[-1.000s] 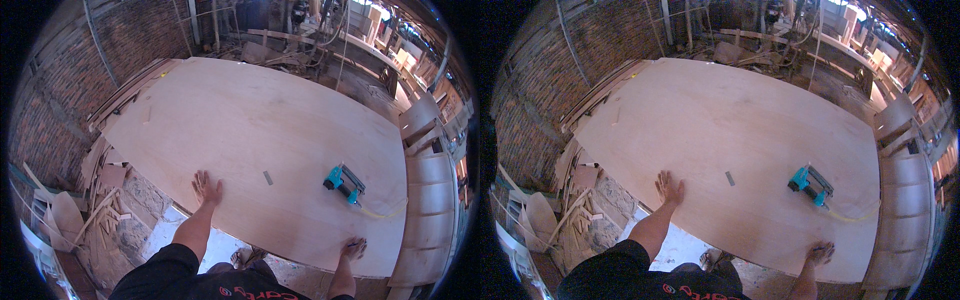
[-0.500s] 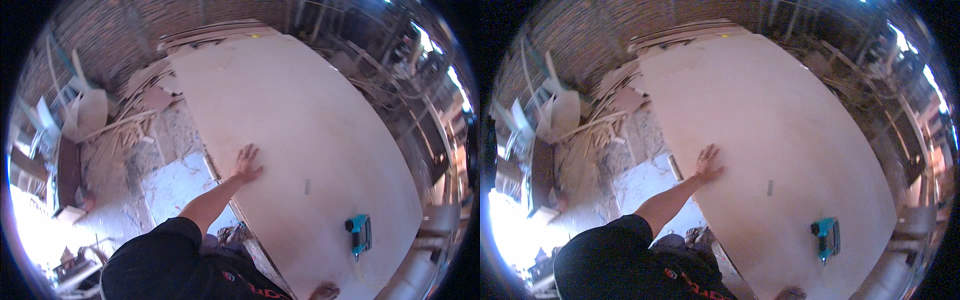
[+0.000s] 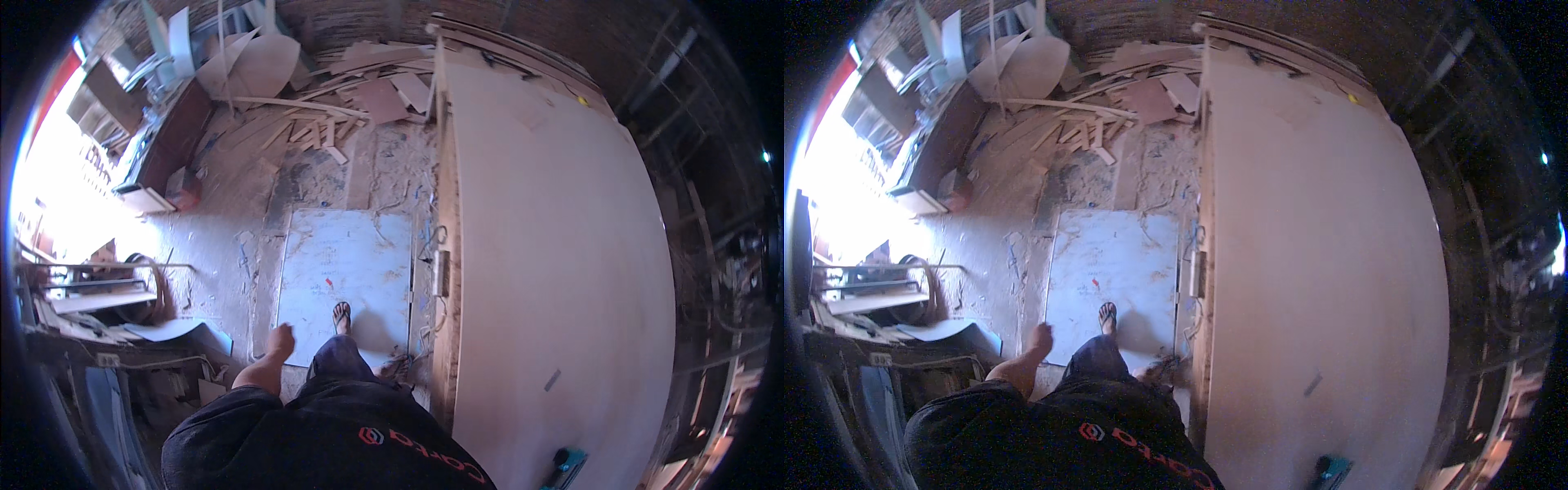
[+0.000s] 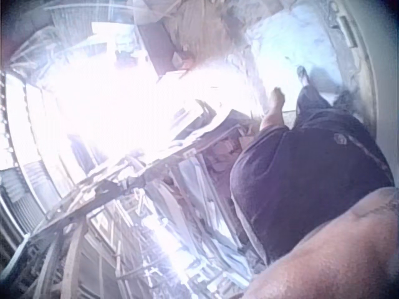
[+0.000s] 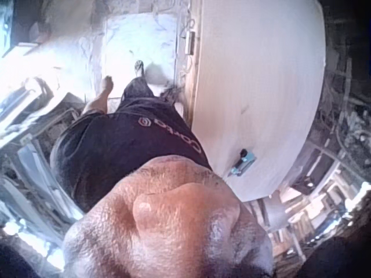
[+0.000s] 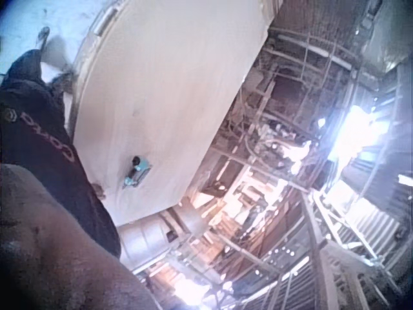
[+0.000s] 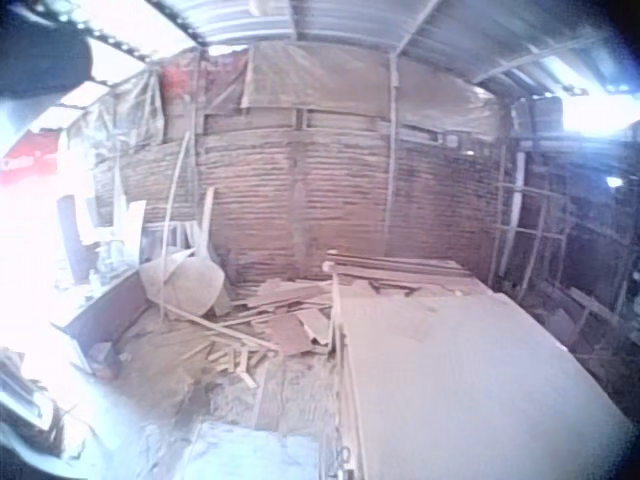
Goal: The person assembles a large wooden panel by attaching smaller wooden strips along its edges using a pneumatic nail gun. They position the strips, drive nails, and occasionally mark the panel with a pen.
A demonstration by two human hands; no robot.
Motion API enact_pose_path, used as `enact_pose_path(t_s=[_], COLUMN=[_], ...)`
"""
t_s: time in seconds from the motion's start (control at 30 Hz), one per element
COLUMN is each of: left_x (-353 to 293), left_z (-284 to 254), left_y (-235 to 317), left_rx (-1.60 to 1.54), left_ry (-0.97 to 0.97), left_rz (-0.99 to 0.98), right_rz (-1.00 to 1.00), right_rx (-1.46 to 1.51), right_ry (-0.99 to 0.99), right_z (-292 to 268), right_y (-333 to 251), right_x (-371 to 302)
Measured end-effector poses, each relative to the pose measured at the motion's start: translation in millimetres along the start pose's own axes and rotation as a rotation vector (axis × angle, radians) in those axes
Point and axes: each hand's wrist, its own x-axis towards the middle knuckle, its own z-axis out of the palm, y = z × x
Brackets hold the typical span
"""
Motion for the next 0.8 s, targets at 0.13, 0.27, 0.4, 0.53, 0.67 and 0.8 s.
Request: enact_pose_path(t_s=[0.13,0.27,0.4,0.53,0.67,0.8], left_x=[-5,1,62,116,154,165], left_z=[16,2,-57,-121,-147,-146], left_y=[-93,-58,13,22,-45,-122], left_rx=[0.036,0.204,-0.279,-0.388,-0.617,-0.723], left_ry=[-0.178,-0.412,-0.302,-0.196,0.025,0.184], left_rz=[-0.192,0.16,-0.171,-0.061,-0.227,-0.608], right_rz=[-0.038,-0.199,-0.406,-0.609,-0.837,-1.055], right_rx=[0.122,0.348,0.587,0.765,0.919,1.019], right_ry=[0.029,-0.019,-0.071,-0.141,-0.346,-0.632], right_z=[23,16,19,16,4,-11], right_y=[-62,-228,-347,-497,-662,-800], right_x=[47,111,100,60,-7,-66])
